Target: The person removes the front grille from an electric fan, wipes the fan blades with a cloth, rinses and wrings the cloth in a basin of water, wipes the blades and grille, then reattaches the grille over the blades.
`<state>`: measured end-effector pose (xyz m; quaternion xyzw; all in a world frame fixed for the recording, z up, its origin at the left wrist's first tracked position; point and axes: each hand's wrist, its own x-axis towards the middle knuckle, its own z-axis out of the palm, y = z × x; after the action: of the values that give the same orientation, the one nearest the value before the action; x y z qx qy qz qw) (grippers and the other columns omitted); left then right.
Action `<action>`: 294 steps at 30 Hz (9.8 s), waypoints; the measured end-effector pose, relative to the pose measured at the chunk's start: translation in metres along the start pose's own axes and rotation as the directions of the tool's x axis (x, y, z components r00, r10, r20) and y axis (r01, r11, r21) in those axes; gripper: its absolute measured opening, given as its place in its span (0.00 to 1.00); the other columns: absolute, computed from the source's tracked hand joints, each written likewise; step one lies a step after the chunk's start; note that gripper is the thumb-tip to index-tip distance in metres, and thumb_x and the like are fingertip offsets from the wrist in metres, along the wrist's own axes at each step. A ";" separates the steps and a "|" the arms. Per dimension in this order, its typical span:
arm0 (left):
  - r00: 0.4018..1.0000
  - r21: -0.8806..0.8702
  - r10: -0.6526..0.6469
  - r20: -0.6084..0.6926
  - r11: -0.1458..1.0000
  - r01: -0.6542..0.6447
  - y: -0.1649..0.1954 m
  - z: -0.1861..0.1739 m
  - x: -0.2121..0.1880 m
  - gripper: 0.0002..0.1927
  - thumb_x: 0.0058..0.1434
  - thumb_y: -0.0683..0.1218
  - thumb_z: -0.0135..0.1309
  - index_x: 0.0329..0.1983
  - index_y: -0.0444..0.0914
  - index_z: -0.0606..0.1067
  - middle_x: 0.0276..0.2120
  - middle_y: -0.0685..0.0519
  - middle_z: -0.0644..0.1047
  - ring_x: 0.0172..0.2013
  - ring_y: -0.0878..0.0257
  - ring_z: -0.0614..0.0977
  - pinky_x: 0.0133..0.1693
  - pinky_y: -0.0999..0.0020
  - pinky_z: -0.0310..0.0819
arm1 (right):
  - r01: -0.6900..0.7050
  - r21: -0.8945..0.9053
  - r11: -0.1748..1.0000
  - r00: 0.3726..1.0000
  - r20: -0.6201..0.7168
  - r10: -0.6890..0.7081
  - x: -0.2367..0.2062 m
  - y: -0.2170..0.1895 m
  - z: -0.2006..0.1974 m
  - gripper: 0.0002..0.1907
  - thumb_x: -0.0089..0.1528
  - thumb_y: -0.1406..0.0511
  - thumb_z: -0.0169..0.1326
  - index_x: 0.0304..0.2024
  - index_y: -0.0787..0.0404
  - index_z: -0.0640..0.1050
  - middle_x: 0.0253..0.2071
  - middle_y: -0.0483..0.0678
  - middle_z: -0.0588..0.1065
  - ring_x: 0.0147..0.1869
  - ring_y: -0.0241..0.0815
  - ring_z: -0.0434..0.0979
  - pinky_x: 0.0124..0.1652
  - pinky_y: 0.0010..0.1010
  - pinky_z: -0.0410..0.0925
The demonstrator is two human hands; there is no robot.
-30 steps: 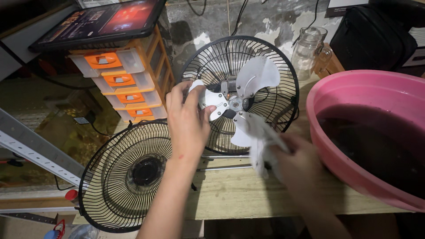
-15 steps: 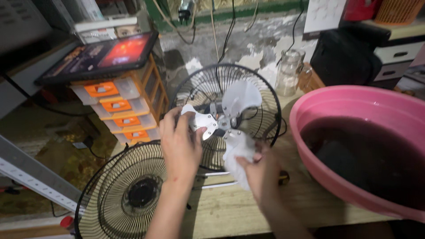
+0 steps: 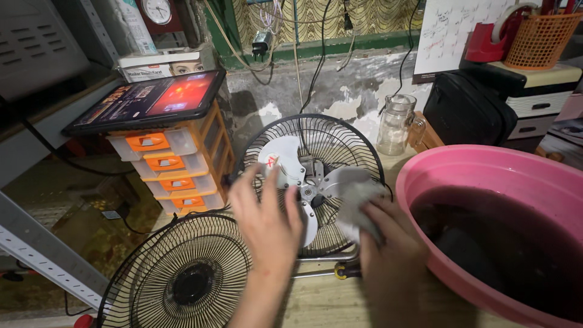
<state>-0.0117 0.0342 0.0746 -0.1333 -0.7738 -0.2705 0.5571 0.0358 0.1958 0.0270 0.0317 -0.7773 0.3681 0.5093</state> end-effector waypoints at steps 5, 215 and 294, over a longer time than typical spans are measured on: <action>0.980 -0.054 -0.055 0.189 0.996 0.067 0.016 0.005 -0.018 0.26 0.58 0.44 0.61 0.59 0.32 0.72 0.54 0.40 0.71 0.53 0.41 0.72 0.54 0.48 0.66 | 0.400 -0.043 0.916 0.910 0.142 -0.390 0.031 -0.003 0.028 0.27 0.52 0.80 0.54 0.56 0.69 0.78 0.59 0.57 0.76 0.65 0.55 0.76 0.55 0.40 0.72; 0.880 0.153 -0.281 0.382 0.959 0.239 -0.082 -0.007 0.084 0.11 0.54 0.46 0.66 0.40 0.41 0.85 0.32 0.45 0.83 0.32 0.49 0.84 0.38 0.56 0.76 | 0.377 -0.536 0.756 0.449 0.819 0.357 -0.076 0.170 -0.002 0.23 0.63 0.62 0.45 0.62 0.54 0.70 0.50 0.56 0.75 0.39 0.49 0.85 0.38 0.44 0.77; 0.994 -0.753 0.110 0.022 0.655 -0.056 -0.115 0.039 0.092 0.03 0.60 0.40 0.62 0.36 0.37 0.81 0.32 0.50 0.78 0.33 0.56 0.82 0.36 0.65 0.75 | -0.724 0.442 0.530 0.552 0.831 0.062 0.170 0.132 -0.030 0.22 0.60 0.69 0.57 0.58 0.64 0.77 0.46 0.62 0.80 0.43 0.52 0.84 0.42 0.41 0.76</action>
<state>-0.1323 -0.0466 0.1209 -0.3954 -0.6040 -0.5353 0.4384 -0.0785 0.3650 0.1009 0.1864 -0.6641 0.7238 -0.0209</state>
